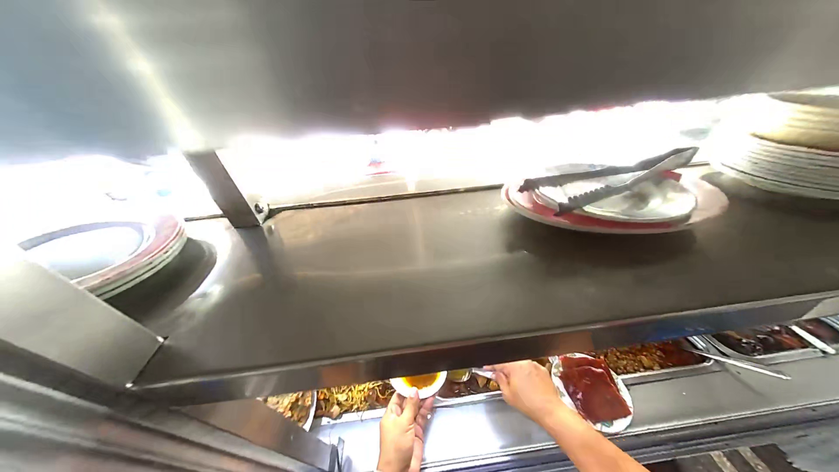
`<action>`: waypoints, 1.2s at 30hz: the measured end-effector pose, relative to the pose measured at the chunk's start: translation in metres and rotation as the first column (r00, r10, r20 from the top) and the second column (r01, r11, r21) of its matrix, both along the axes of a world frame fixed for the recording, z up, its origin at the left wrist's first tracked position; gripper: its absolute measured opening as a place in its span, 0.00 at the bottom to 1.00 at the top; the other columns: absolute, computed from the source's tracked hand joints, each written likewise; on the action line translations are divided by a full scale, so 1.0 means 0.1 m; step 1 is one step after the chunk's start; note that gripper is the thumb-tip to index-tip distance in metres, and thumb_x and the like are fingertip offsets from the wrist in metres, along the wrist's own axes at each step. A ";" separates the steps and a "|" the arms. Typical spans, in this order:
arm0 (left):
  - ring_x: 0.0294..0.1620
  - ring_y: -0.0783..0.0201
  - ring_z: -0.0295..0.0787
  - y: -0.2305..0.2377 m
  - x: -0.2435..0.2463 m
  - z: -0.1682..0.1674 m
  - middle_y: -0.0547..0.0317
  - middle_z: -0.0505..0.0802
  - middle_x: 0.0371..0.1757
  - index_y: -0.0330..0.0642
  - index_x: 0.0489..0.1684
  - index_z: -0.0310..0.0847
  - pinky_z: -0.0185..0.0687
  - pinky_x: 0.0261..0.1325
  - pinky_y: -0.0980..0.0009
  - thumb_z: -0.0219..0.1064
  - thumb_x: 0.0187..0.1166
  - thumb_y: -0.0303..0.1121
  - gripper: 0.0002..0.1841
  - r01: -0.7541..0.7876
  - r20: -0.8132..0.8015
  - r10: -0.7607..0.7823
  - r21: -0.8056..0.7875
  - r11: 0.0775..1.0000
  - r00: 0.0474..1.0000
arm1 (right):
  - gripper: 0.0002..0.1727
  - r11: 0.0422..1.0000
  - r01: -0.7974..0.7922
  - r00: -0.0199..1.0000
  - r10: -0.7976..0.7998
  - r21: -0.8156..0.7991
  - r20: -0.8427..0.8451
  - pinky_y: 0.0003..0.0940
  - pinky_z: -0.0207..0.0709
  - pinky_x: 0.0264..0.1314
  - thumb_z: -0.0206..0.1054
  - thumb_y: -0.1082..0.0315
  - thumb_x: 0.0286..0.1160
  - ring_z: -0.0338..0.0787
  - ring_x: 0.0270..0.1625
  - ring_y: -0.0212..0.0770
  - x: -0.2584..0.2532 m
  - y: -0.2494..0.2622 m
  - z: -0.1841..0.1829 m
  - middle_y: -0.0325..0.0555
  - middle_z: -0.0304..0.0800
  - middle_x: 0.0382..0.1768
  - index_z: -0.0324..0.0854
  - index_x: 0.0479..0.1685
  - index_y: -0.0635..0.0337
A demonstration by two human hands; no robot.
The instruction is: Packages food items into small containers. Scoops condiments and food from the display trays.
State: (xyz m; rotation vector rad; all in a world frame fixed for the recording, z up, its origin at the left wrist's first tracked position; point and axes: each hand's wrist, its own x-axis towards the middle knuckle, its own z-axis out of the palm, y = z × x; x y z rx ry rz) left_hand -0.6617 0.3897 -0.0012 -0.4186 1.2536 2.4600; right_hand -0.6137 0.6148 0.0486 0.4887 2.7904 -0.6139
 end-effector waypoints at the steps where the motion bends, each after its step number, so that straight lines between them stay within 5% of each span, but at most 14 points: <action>1: 0.45 0.55 0.96 -0.03 0.00 0.00 0.40 0.91 0.52 0.26 0.71 0.67 0.93 0.53 0.64 0.56 0.88 0.20 0.16 -0.016 -0.012 0.016 -0.004 1.000 1.000 | 0.20 0.999 -0.032 0.999 0.032 0.009 0.029 0.62 0.76 0.72 0.55 0.61 0.88 0.87 0.70 0.57 -0.01 -0.09 -0.08 0.51 0.89 0.68 0.87 0.69 0.42; 8: 0.46 0.55 0.96 -0.22 -0.01 0.03 0.39 0.91 0.52 0.25 0.71 0.66 0.93 0.53 0.64 0.55 0.88 0.20 0.16 -0.075 -0.040 0.073 -0.049 0.996 0.997 | 0.22 0.974 -0.142 0.977 0.110 0.179 0.180 0.60 0.82 0.61 0.53 0.76 0.83 0.90 0.61 0.63 -0.06 -0.50 -0.22 0.60 0.84 0.69 0.83 0.70 0.52; 11: 0.46 0.55 0.96 -0.29 -0.02 0.05 0.39 0.91 0.53 0.26 0.71 0.66 0.93 0.53 0.64 0.55 0.88 0.19 0.16 -0.089 -0.031 0.087 -0.058 0.994 0.996 | 0.21 0.980 -0.108 0.984 0.082 0.164 0.158 0.61 0.81 0.62 0.54 0.73 0.84 0.90 0.63 0.62 -0.10 -0.37 -0.36 0.58 0.86 0.68 0.85 0.69 0.49; 15: 0.44 0.55 0.96 -0.38 -0.02 0.04 0.40 0.91 0.52 0.25 0.71 0.67 0.94 0.51 0.65 0.56 0.87 0.20 0.16 -0.107 -0.024 0.105 -0.062 0.992 0.994 | 0.18 0.997 -0.047 0.994 0.052 -0.058 0.092 0.59 0.76 0.74 0.58 0.62 0.84 0.86 0.72 0.51 -0.16 -0.05 -0.51 0.46 0.90 0.66 0.90 0.65 0.42; 21: 0.42 0.57 0.96 -0.41 -0.02 0.03 0.41 0.90 0.52 0.25 0.70 0.67 0.94 0.49 0.67 0.58 0.86 0.19 0.16 -0.113 -0.009 0.113 -0.128 0.985 0.994 | 0.15 0.926 -0.051 0.984 -0.017 -0.373 -0.177 0.47 0.80 0.63 0.64 0.61 0.81 0.91 0.51 0.42 -0.14 0.25 -0.68 0.45 0.95 0.46 0.93 0.58 0.50; 24: 0.43 0.57 0.95 -0.35 -0.01 0.02 0.40 0.90 0.53 0.25 0.71 0.67 0.93 0.50 0.67 0.59 0.86 0.19 0.18 -0.076 0.017 0.079 -0.147 0.986 0.997 | 0.15 0.912 -0.066 0.959 -0.054 -0.404 -0.277 0.43 0.82 0.65 0.64 0.61 0.82 0.93 0.53 0.36 -0.12 0.18 -0.42 0.41 0.97 0.50 0.93 0.58 0.50; 31: 0.44 0.58 0.94 -0.05 -0.01 0.01 0.41 0.89 0.53 0.26 0.72 0.66 0.92 0.52 0.67 0.58 0.87 0.21 0.18 0.056 0.052 -0.052 -0.084 0.995 0.997 | 0.16 0.970 -0.076 0.953 0.003 -0.232 -0.301 0.47 0.77 0.75 0.61 0.58 0.85 0.90 0.66 0.42 -0.12 -0.03 0.08 0.43 0.95 0.58 0.92 0.60 0.48; 36: 0.48 0.55 0.95 0.07 -0.02 0.01 0.41 0.90 0.55 0.27 0.72 0.65 0.92 0.55 0.64 0.57 0.88 0.21 0.17 0.096 0.074 -0.097 0.020 0.995 0.993 | 0.17 0.994 -0.088 0.842 0.108 0.063 -0.528 0.57 0.86 0.53 0.58 0.62 0.83 0.95 0.51 0.54 0.02 -0.14 0.07 0.51 0.96 0.47 0.94 0.56 0.47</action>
